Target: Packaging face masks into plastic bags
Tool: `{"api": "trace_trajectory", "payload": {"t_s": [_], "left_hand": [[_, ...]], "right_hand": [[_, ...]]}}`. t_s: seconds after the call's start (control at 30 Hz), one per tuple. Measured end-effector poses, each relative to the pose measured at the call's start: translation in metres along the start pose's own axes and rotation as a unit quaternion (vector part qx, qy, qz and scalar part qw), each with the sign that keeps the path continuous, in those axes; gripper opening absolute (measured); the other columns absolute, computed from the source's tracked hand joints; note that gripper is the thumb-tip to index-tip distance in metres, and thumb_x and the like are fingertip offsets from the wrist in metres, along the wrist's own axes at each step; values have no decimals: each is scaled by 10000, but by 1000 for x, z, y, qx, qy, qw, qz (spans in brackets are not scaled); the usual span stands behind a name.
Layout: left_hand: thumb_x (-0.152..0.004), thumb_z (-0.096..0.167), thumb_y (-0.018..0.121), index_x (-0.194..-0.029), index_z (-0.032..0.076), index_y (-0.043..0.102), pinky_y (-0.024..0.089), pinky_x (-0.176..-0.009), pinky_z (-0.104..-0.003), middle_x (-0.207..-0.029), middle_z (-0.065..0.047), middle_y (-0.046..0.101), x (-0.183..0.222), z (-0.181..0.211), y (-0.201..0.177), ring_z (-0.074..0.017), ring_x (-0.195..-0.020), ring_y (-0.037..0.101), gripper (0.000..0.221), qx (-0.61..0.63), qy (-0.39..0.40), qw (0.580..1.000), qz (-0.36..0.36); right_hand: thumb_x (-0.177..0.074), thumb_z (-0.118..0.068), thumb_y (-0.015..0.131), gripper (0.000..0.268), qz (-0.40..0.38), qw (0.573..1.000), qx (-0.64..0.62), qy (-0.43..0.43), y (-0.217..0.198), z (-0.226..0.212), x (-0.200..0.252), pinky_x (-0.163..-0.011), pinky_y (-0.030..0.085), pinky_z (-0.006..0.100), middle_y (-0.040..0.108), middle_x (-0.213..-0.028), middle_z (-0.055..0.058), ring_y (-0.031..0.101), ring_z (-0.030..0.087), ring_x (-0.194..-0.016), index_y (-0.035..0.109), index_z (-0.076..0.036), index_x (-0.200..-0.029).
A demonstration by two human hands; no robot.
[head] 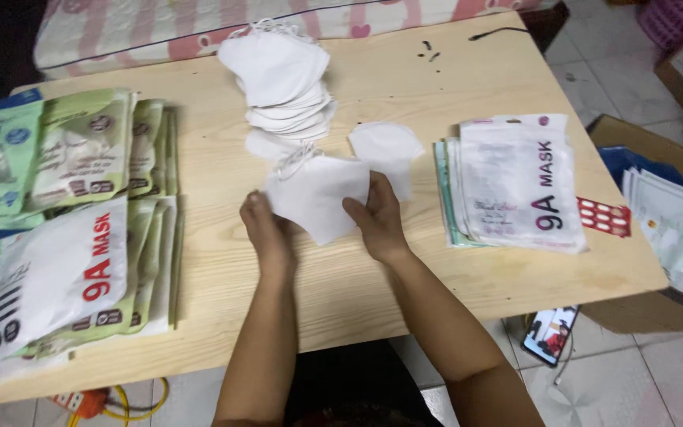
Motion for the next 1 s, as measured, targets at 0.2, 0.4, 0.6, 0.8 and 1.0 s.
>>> {"api": "trace_trajectory", "payload": {"t_s": [0.2, 0.4, 0.6, 0.8, 1.0], "left_hand": [[-962, 655, 533, -666, 52, 564, 639, -631, -384, -596, -57, 529, 116, 95, 94, -204, -602, 693, 671, 51, -207, 944, -251], [-785, 66, 871, -1061, 52, 656, 552, -435, -178, -862, -45, 703, 61, 54, 68, -149, -625, 722, 350, 49, -137, 981, -131], [-789, -11, 854, -1022, 30, 669, 609, -590, -194, -901, -18, 721, 58, 48, 56, -132, -782, 757, 300, 72, -170, 980, -77], [-1041, 14, 645, -1453, 70, 427, 442, -1119, -434, -1490, -203, 435, 21, 72, -20, -332, -1383, 437, 469, -120, 335, 933, 47], [-970, 159, 663, -1189, 61, 708, 519, -931, -515, -1092, -184, 713, 172, 79, 161, -450, -1105, 667, 244, -275, 373, 805, -371]], "right_hand": [[-972, -58, 646, 444, 3, 982, -156, 105, -6, 48, -12, -854, 621, 415, 605, -1191, 59, 660, 235, -1053, 478, -60, -1383], [-897, -51, 746, 566, -20, 983, -129, 127, -9, 98, -19, -635, 670, 478, 668, -1184, 133, 720, 288, -988, 540, -36, -1424], [-891, -18, 786, 532, -32, 967, -200, 152, 6, 88, -7, -622, 663, 514, 709, -1184, 158, 748, 334, -943, 595, -19, -1388], [-847, -11, 720, 480, -24, 970, -165, 180, -2, 109, -18, -529, 642, 425, 705, -1009, 129, 683, 215, -767, 633, 22, -1318], [-958, -15, 723, 395, 18, 928, -308, 209, -13, 211, -36, -585, 652, 301, 667, -1265, 107, 723, 243, -900, 701, -106, -1342]]}}
Point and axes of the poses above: each hand's wrist, its own x-axis away from the middle knuckle, its own y-axis out of the palm, z = x × y, the point moved 10 cm from there along -x, towards the middle knuckle
